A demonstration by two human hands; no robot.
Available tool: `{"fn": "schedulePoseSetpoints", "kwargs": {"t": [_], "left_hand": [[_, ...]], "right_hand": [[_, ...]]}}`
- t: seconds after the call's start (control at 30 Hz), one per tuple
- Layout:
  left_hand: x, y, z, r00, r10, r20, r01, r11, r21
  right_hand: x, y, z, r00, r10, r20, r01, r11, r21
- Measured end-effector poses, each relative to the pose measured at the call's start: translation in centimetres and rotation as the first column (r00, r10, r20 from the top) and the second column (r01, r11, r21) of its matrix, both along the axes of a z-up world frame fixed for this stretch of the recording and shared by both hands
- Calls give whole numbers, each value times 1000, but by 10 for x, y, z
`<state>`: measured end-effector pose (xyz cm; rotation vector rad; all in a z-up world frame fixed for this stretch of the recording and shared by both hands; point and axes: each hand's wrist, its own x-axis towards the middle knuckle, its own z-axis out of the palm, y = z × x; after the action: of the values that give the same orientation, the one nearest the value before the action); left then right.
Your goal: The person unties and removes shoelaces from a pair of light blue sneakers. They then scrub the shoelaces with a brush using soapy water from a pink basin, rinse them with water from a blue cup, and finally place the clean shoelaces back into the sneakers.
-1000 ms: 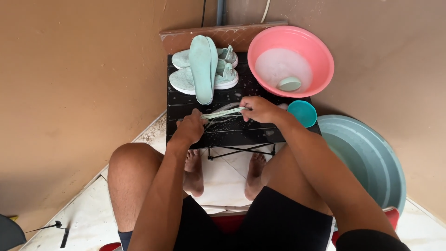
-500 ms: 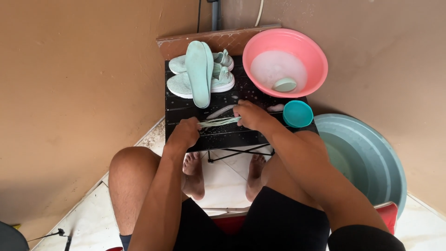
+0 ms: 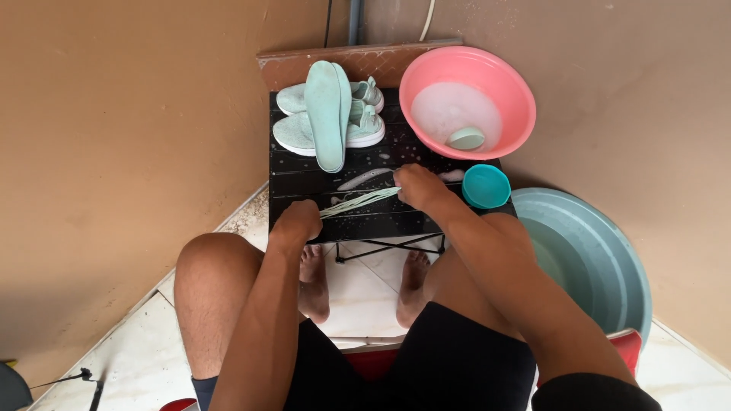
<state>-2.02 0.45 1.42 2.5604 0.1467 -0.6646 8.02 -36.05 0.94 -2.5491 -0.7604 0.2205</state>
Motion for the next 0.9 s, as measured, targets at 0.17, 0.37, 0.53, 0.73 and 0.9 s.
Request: {"fn": "schedulePoseSetpoints", "kwargs": {"t": [0.17,0.37,0.53,0.73,0.9], "left_hand": [[-1,-4,18,1000,6,-12,-6,1000,-22],[-17,-1,78,999,7,-43,-12,993,-118],[-21,-1,91,1000,-31,-1,30,978,-204],[9,6,54,988,-2,-154,-25,984,-174],[26,0,52,909,227,-350,-364,841,-400]], "right_hand": [[10,3,-27,993,69,91,-60,993,-106],[-37,-6,106,870,-123,-477,203,972,120],[-29,-33,105,523,-204,-828,411,911,35],[-21,-32,108,385,-173,-906,388,922,-12],[-1,-31,100,342,-235,-910,421,904,-75]]}}
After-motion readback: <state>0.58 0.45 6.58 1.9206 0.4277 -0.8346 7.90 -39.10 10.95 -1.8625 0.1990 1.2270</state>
